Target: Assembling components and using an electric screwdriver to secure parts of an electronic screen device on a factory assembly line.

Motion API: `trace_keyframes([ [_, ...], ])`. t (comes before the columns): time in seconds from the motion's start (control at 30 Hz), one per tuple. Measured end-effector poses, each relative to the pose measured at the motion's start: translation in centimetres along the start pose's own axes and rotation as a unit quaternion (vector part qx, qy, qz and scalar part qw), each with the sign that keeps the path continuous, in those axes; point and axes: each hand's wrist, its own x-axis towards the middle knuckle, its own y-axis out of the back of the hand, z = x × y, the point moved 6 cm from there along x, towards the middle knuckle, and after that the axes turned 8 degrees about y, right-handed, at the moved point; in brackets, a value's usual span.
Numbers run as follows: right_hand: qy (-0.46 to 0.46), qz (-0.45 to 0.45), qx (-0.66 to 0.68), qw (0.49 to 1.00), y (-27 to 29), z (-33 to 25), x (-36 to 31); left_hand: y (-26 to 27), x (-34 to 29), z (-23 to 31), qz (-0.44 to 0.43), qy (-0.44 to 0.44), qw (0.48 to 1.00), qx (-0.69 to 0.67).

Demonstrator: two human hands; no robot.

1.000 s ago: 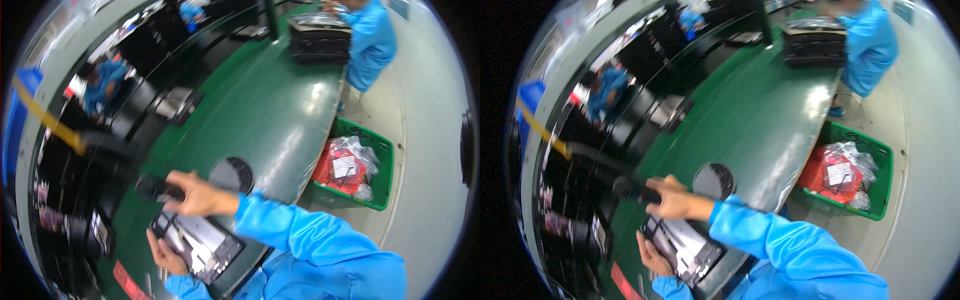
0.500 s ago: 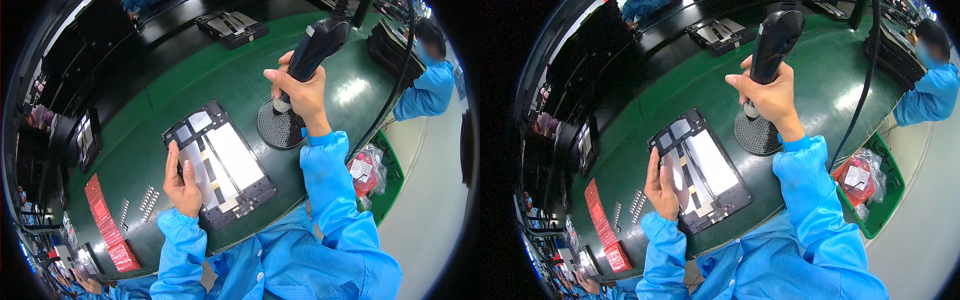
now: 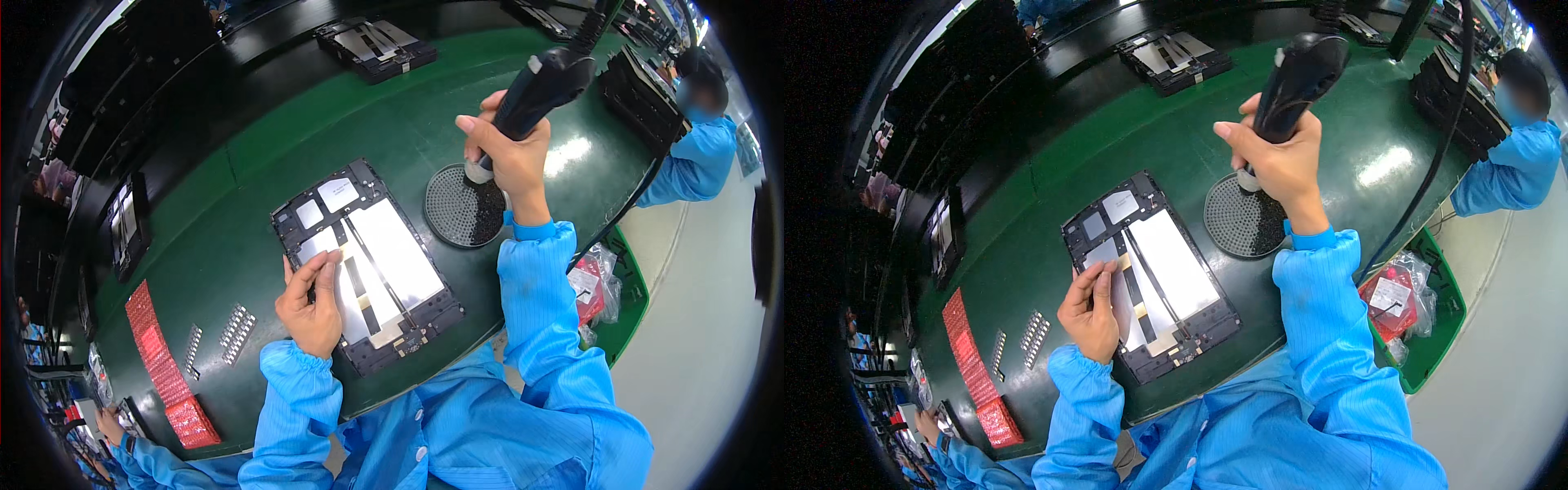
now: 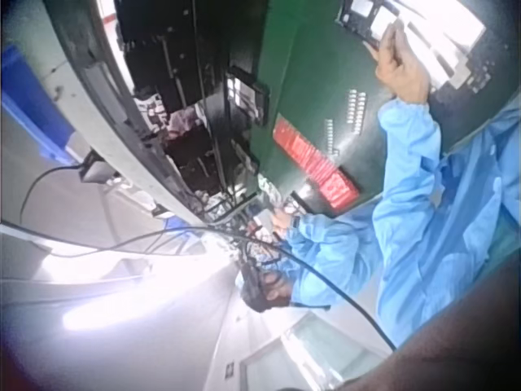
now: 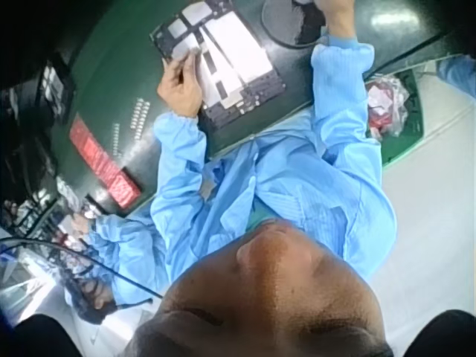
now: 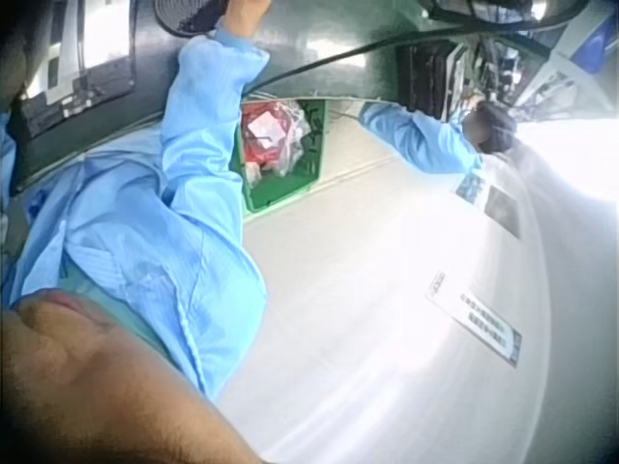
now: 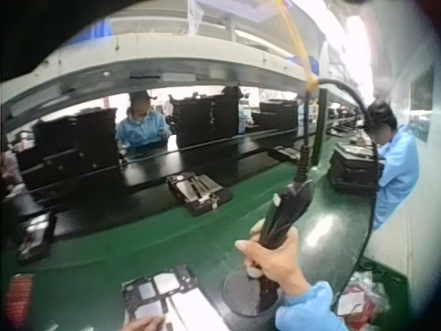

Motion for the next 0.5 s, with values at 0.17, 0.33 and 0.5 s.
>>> trace_keyframes([
  [0.17, 0.005, 0.003, 0.023, 1.000, 0.3, 0.1, -0.3, 0.1, 0.0, 0.9, 0.003, -0.084, 0.994, 0.070],
  [0.33, -0.004, -0.007, 0.019, 1.000, 0.1, 0.3, -0.3, 0.1, 0.1, 0.6, 0.000, -0.092, 0.993, 0.074],
  [0.5, -0.011, -0.019, 0.015, 1.000, -0.2, 0.9, -0.3, 0.2, 0.0, -0.6, 0.004, 0.000, 1.000, 0.012],
])
